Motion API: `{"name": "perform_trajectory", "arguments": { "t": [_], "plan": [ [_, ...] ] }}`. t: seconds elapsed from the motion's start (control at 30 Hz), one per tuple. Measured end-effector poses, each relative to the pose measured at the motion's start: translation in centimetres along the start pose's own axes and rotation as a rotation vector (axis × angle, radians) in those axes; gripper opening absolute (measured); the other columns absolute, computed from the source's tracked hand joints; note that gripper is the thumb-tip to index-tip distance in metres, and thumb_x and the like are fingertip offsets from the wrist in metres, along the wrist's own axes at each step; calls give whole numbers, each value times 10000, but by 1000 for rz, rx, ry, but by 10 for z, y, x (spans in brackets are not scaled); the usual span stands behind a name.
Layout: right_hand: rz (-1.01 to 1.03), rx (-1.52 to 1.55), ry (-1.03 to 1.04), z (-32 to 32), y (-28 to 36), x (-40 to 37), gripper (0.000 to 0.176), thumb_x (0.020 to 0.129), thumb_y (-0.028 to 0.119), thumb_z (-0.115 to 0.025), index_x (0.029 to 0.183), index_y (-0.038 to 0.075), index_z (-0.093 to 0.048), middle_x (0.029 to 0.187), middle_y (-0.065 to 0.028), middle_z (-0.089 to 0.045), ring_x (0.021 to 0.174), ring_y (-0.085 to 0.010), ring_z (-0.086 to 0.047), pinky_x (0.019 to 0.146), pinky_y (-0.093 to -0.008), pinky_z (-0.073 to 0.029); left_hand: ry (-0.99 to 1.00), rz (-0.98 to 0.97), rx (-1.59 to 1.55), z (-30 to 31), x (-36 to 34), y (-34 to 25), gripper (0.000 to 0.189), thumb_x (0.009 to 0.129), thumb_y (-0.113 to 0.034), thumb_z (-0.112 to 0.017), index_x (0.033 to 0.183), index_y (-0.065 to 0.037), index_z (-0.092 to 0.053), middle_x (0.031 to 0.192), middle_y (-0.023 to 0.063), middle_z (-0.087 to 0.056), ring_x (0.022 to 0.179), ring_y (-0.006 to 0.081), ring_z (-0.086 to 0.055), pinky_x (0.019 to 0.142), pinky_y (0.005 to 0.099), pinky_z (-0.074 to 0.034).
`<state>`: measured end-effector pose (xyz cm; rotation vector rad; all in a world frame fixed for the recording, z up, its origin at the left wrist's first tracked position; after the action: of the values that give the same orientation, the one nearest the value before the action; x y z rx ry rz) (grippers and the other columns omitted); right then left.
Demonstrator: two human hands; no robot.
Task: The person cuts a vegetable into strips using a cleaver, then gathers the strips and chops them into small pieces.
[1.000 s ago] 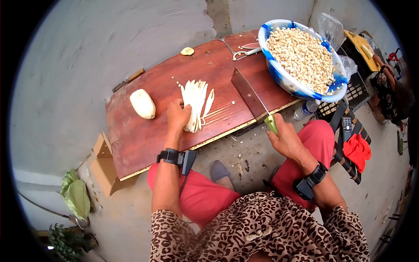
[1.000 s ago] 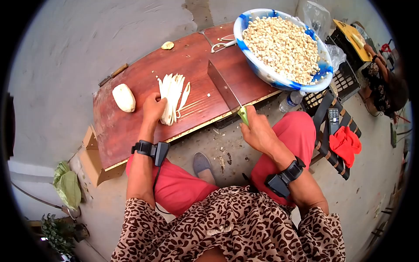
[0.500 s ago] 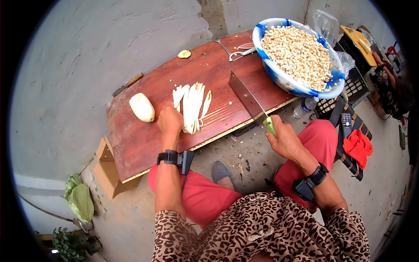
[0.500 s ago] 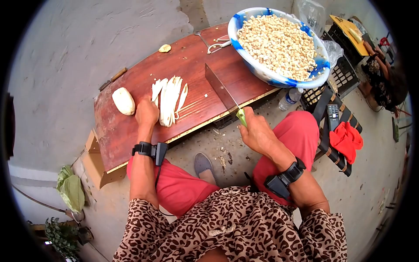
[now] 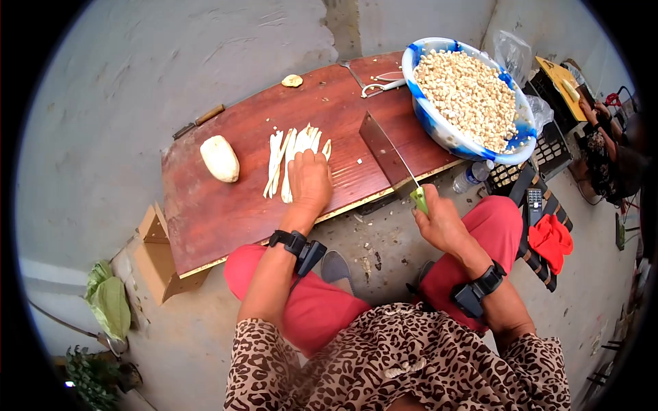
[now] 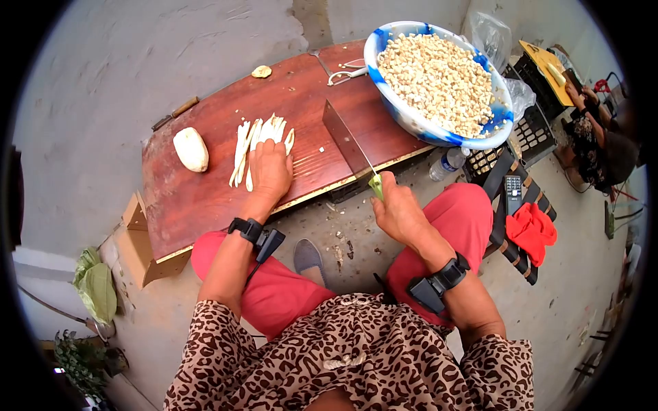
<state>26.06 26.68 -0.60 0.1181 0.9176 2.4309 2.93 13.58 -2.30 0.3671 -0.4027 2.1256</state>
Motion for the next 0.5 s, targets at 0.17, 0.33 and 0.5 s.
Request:
{"name": "perform_trajectory", "arguments": {
  "t": [0.17, 0.33, 0.5],
  "plan": [
    [0, 10, -1, 0, 3, -1, 351, 880, 86, -621, 1105, -30, -378, 789, -371, -605, 793, -561, -592, 711, -594, -472, 37, -135, -136, -1, -5, -15, 166, 774, -129, -702, 875, -36, -610, 891, 143, -568, 903, 340, -543, 779, 444, -423],
    [27, 28, -8, 1, 6, 1, 347, 871, 65, -624, 1096, -31, -379, 773, -363, -603, 783, -557, -589, 699, -589, -471, -112, 102, -4, 15, 4, 9, 187, 796, -171, -707, 896, -33, -630, 929, 147, -572, 945, 335, -543, 802, 452, -419],
    [64, 51, -14, 1, 9, 1, 340, 867, 51, -621, 1087, -39, -378, 765, -360, -600, 777, -558, -582, 687, -589, -461, -3, 182, 100, 4, 8, 20, 154, 784, -128, -688, 905, -33, -680, 955, 140, -598, 963, 301, -540, 845, 432, -395]
  ]
}}
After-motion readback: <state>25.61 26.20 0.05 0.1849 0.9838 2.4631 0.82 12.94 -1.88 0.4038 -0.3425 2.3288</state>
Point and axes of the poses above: each hand's wrist, its own x-axis towards the middle knuckle, its own z-axis out of the back of the hand, y = z × x, the point moved 5 cm from there along x, towards the middle knuckle
